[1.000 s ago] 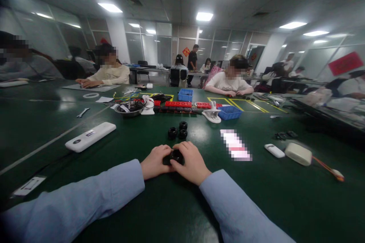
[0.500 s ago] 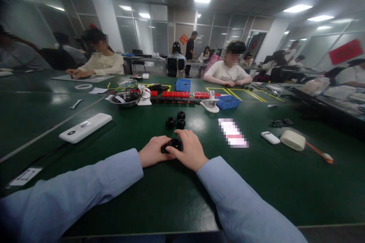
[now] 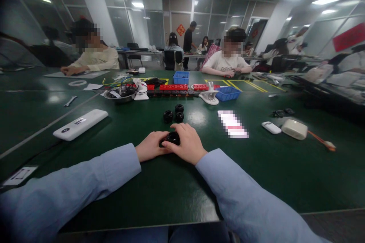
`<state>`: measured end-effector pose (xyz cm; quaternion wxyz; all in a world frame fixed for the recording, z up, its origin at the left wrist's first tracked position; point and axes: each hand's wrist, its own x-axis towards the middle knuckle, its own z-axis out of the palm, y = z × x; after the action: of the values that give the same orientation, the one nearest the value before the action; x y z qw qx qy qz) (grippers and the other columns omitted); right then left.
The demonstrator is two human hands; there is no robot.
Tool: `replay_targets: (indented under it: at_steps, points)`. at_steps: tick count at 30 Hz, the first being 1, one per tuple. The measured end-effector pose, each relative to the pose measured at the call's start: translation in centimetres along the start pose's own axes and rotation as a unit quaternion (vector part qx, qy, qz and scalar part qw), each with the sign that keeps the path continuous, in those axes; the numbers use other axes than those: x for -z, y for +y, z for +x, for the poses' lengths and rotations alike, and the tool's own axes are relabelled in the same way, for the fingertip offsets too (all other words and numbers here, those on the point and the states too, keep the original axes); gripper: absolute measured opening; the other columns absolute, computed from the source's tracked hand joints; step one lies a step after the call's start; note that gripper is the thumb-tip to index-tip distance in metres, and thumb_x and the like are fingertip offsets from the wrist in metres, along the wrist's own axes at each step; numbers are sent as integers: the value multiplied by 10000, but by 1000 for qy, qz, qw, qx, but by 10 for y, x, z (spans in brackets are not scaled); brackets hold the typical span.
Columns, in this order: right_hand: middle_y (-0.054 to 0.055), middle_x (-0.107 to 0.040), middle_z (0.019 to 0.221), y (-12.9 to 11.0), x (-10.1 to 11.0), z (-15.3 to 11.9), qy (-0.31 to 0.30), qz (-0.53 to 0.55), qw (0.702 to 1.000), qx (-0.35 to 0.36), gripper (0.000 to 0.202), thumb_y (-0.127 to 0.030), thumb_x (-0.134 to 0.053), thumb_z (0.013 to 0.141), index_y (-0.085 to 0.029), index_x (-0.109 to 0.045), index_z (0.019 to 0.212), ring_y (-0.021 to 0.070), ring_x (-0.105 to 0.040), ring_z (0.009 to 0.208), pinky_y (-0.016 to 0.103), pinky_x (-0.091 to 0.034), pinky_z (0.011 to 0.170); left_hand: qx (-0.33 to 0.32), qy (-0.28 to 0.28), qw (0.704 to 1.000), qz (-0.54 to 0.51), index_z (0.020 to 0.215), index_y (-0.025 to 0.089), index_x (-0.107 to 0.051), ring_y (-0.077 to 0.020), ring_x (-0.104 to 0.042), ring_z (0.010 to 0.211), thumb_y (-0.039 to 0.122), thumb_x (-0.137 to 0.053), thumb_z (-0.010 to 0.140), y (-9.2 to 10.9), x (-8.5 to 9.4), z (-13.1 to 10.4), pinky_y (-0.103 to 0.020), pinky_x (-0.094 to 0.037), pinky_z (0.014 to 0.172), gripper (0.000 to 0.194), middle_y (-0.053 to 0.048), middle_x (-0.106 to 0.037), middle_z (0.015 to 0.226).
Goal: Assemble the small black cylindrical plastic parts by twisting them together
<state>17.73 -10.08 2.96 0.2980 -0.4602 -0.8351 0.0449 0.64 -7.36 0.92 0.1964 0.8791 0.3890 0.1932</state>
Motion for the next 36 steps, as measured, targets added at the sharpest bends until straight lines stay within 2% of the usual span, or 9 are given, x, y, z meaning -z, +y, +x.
replay_targets:
  at_steps: [5,9,14,32,36]
  points:
    - [82,-577,916,1,2,0,10,-8,1000,-14,389,-400,-641,727,-150,-527,1003,236,-513,863,369,-418,759,2,3,1000,17,826,181,-574,-179,-566,715,439,-616,726,3,1,0,-257,-382,625,280,1,-608,769]
    - [73,-574,873,1,4,1,-8,-13,1000,6,271,-353,-650,733,-152,-568,895,221,-506,841,350,-418,744,-5,5,1000,19,805,174,-580,-182,-571,725,409,-613,732,3,0,1,-262,-391,636,248,-7,-616,776]
    - [59,-563,868,0,5,1,-9,4,1000,22,200,-265,-638,734,-162,-565,888,211,-496,845,347,-421,750,-7,1,1000,13,818,176,-586,-183,-575,729,418,-615,729,0,-1,2,-268,-401,654,260,-8,-621,788]
    - [62,-547,908,-6,8,2,-30,77,996,42,243,-88,-584,687,-151,-562,920,199,-494,880,340,-425,790,7,10,999,30,764,169,-574,-186,-557,720,478,-616,707,0,-1,0,-273,-392,651,318,-13,-599,757]
    - [71,-561,952,-6,5,1,-20,60,997,45,278,-163,-591,721,-160,-545,995,216,-498,903,362,-421,803,6,9,999,36,761,164,-577,-192,-562,724,484,-612,710,0,0,0,-274,-390,649,326,-18,-604,758]
